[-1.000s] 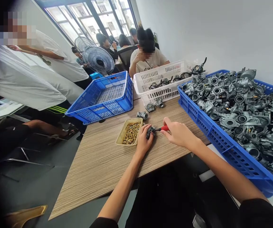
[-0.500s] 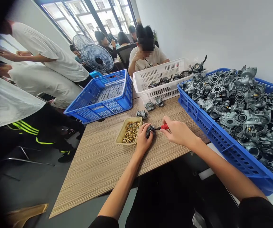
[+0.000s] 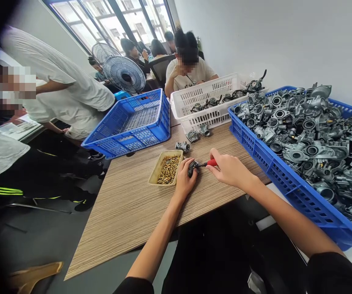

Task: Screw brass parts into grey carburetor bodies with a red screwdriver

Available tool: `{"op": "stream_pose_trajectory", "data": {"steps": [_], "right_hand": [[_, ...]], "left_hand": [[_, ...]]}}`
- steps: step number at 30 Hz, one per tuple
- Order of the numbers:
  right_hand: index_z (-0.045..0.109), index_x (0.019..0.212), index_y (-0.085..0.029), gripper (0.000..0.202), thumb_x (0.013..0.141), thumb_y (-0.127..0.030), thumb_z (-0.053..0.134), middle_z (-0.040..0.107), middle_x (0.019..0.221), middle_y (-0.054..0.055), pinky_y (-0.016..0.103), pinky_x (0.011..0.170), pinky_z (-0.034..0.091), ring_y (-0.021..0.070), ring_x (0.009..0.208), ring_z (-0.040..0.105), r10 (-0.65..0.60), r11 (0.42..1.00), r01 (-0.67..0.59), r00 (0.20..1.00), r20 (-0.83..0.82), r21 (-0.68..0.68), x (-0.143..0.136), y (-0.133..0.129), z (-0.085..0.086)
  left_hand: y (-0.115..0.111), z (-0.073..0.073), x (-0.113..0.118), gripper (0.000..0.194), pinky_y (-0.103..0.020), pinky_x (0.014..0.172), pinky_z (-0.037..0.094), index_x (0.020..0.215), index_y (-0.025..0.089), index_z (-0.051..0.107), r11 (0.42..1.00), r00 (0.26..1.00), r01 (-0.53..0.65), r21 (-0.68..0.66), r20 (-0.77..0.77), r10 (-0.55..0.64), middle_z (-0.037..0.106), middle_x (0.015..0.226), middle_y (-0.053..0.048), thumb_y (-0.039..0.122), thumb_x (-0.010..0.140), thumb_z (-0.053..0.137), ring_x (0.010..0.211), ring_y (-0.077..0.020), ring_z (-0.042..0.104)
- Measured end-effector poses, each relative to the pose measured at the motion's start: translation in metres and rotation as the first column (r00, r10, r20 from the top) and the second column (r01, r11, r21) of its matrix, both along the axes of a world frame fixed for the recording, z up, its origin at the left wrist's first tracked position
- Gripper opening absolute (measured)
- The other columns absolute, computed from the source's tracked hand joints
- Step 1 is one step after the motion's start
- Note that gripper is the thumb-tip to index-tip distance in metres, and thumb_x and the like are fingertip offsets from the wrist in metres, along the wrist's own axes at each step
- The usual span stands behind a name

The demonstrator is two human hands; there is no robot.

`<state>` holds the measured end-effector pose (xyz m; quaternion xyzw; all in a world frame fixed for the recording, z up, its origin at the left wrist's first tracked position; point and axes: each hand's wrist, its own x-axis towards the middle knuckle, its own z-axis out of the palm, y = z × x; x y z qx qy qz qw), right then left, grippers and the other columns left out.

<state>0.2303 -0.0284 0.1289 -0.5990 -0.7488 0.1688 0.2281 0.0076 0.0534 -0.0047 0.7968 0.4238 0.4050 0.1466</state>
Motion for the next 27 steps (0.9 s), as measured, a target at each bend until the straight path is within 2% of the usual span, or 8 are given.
{"op": "stream_pose_trajectory", "data": {"steps": [27], "right_hand": [[0.047,0.109,-0.024,0.018,0.102,-0.034,0.06,0.068,0.078,0.0,0.027,0.062,0.032,0.0199,0.064,0.062,-0.012,1.0,0.012,1.0,0.015,0.0,0.0013,0.0019,-0.003]], "left_hand": [[-0.0005,0.0021,0.0005,0.04,-0.048,0.116,0.047,0.134,0.022,0.059,1.0,1.0,-0.014,0.004,-0.009,0.014,0.063,0.136,-0.013,0.018,0.094,0.056,0.132,-0.0284,0.058]]}}
